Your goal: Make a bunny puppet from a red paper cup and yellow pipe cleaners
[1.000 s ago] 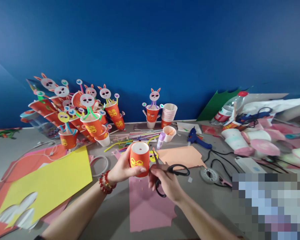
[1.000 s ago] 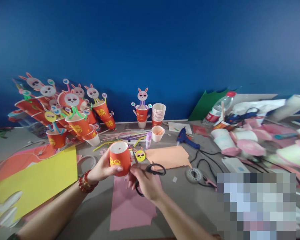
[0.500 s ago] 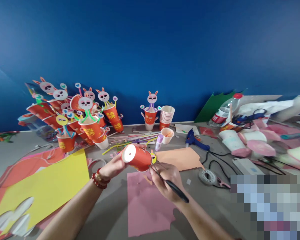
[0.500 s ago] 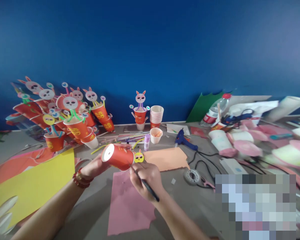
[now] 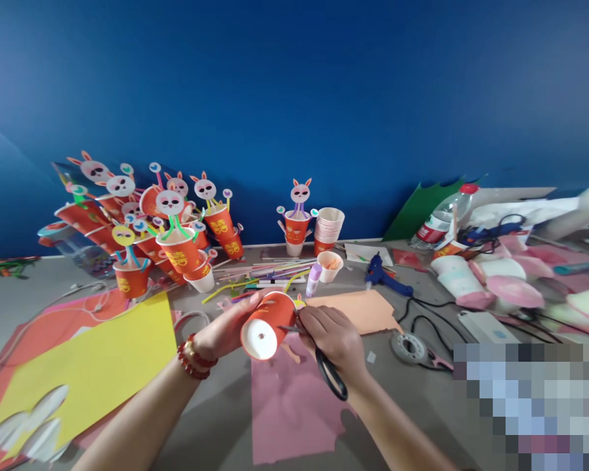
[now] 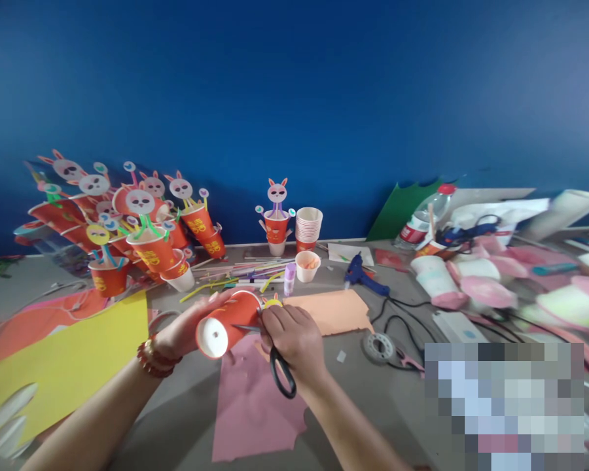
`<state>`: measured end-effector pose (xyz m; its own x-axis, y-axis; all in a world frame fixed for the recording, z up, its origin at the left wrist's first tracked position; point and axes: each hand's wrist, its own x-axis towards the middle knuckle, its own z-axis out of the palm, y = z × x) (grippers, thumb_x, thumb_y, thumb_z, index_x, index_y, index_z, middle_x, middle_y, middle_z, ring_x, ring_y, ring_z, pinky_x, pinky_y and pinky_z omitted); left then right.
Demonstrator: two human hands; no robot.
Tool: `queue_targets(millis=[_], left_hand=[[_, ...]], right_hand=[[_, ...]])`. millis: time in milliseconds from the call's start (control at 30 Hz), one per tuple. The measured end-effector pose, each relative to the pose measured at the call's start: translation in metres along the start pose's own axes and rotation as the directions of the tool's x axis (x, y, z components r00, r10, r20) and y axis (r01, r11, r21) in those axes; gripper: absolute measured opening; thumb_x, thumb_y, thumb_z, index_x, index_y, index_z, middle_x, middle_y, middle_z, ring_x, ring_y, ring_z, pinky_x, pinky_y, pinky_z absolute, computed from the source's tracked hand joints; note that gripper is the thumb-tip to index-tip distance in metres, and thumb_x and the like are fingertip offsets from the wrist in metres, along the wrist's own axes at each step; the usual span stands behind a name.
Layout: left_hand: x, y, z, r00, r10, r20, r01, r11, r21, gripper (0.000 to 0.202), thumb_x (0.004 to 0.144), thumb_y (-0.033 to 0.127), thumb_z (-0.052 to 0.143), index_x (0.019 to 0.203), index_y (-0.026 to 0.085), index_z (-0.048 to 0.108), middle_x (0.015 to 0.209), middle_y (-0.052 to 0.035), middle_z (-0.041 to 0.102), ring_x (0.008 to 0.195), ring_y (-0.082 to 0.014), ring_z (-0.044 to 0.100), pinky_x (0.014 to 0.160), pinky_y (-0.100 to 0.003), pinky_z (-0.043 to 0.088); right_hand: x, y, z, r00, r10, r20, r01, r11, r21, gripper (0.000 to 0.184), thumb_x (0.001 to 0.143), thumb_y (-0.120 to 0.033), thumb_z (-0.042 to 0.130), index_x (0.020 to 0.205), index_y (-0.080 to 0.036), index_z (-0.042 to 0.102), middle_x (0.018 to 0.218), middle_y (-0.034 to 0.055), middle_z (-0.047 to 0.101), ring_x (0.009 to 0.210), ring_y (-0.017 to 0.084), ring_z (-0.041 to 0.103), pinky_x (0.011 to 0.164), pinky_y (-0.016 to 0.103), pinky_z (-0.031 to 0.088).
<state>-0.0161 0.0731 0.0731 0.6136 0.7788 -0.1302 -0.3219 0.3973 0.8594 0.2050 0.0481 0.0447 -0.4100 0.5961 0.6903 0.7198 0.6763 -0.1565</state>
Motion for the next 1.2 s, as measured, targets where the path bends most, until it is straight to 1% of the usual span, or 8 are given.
queue_targets(millis=[167,333,633,733,800,867,967,1200], left_hand=[[-0.001,-0.003,-0.002,0.997,0.072,0.021,-0.075,0.977,0.199,0.055,0.086,0.041,0.069,0.136,0.025,0.054,0.127,-0.0091,0.064,0.115,-0.0291,0.061,0.099,-0.042,0.047],[0.000,0.001,-0.007,0.983,0.089,0.162,-0.136,0.943,0.304,0.064,0.079,0.027,0.077,0.138,0.025,0.052,0.128,-0.0116,0.062,0.115,-0.0302,0.060,0.103,-0.050,0.044],[0.004,0.003,-0.009,0.898,0.300,0.321,-0.439,0.652,0.618,0.059,0.075,0.021,0.082,0.131,0.026,0.063,0.140,-0.0154,0.055,0.139,-0.0354,0.042,0.114,-0.052,0.035],[0.004,0.001,-0.007,0.921,0.288,0.261,-0.388,0.712,0.585,0.056,0.078,0.024,0.079,0.131,0.025,0.063,0.137,-0.0142,0.057,0.131,-0.0336,0.049,0.112,-0.050,0.037],[0.003,0.000,-0.006,0.961,0.226,0.157,-0.276,0.795,0.540,0.047,0.083,0.030,0.074,0.129,0.024,0.065,0.131,-0.0126,0.061,0.120,-0.0315,0.057,0.107,-0.047,0.042],[0.002,-0.002,-0.004,0.987,0.156,0.030,-0.149,0.845,0.513,0.040,0.085,0.034,0.071,0.123,0.023,0.069,0.126,-0.0110,0.065,0.111,-0.0296,0.061,0.099,-0.043,0.047],[0.001,-0.003,0.000,0.989,0.097,-0.110,-0.038,0.893,0.449,0.036,0.085,0.036,0.070,0.118,0.021,0.071,0.126,-0.0097,0.065,0.108,-0.0280,0.062,0.091,-0.037,0.050],[0.001,-0.007,0.011,0.975,0.061,-0.213,-0.007,0.969,0.246,0.037,0.085,0.035,0.069,0.119,0.020,0.067,0.110,-0.0066,0.071,0.094,-0.0217,0.064,0.084,-0.032,0.050]], right_hand=[[0.002,-0.003,-0.002,1.000,0.026,0.002,-0.026,0.998,0.058,0.025,0.098,-0.015,0.044,0.079,-0.020,0.060,0.072,0.0055,0.069,0.066,0.018,0.060,0.066,0.030,0.040],[0.000,-0.008,-0.003,0.989,0.147,0.003,-0.140,0.935,0.327,0.030,0.100,-0.018,0.043,0.072,-0.020,0.053,0.062,0.0024,0.060,0.058,0.015,0.055,0.059,0.027,0.039],[-0.006,-0.016,0.000,0.871,0.424,0.250,-0.462,0.529,0.712,0.044,0.106,-0.037,0.039,0.069,-0.020,0.056,0.058,0.0012,0.063,0.050,0.014,0.061,0.051,0.024,0.049],[-0.002,-0.014,-0.005,0.930,0.339,0.142,-0.354,0.723,0.593,0.040,0.104,-0.029,0.040,0.068,-0.020,0.054,0.058,0.0018,0.062,0.052,0.014,0.059,0.055,0.025,0.047],[0.000,-0.011,-0.007,0.974,0.221,0.048,-0.221,0.884,0.413,0.035,0.101,-0.022,0.041,0.068,-0.020,0.054,0.059,0.0028,0.062,0.055,0.015,0.059,0.058,0.026,0.044],[0.002,-0.009,-0.008,0.993,0.121,0.011,-0.119,0.959,0.257,0.029,0.097,-0.016,0.043,0.072,-0.020,0.056,0.062,0.0036,0.064,0.056,0.016,0.059,0.058,0.028,0.041],[0.002,-0.005,-0.007,0.999,0.041,0.005,-0.042,0.989,0.141,0.023,0.094,-0.012,0.046,0.077,-0.019,0.058,0.067,0.0043,0.069,0.059,0.017,0.064,0.062,0.028,0.042],[0.000,-0.003,-0.002,0.999,-0.011,0.030,0.008,0.997,0.075,0.021,0.092,-0.007,0.047,0.080,-0.019,0.059,0.067,0.0032,0.070,0.061,0.017,0.064,0.063,0.029,0.042]])
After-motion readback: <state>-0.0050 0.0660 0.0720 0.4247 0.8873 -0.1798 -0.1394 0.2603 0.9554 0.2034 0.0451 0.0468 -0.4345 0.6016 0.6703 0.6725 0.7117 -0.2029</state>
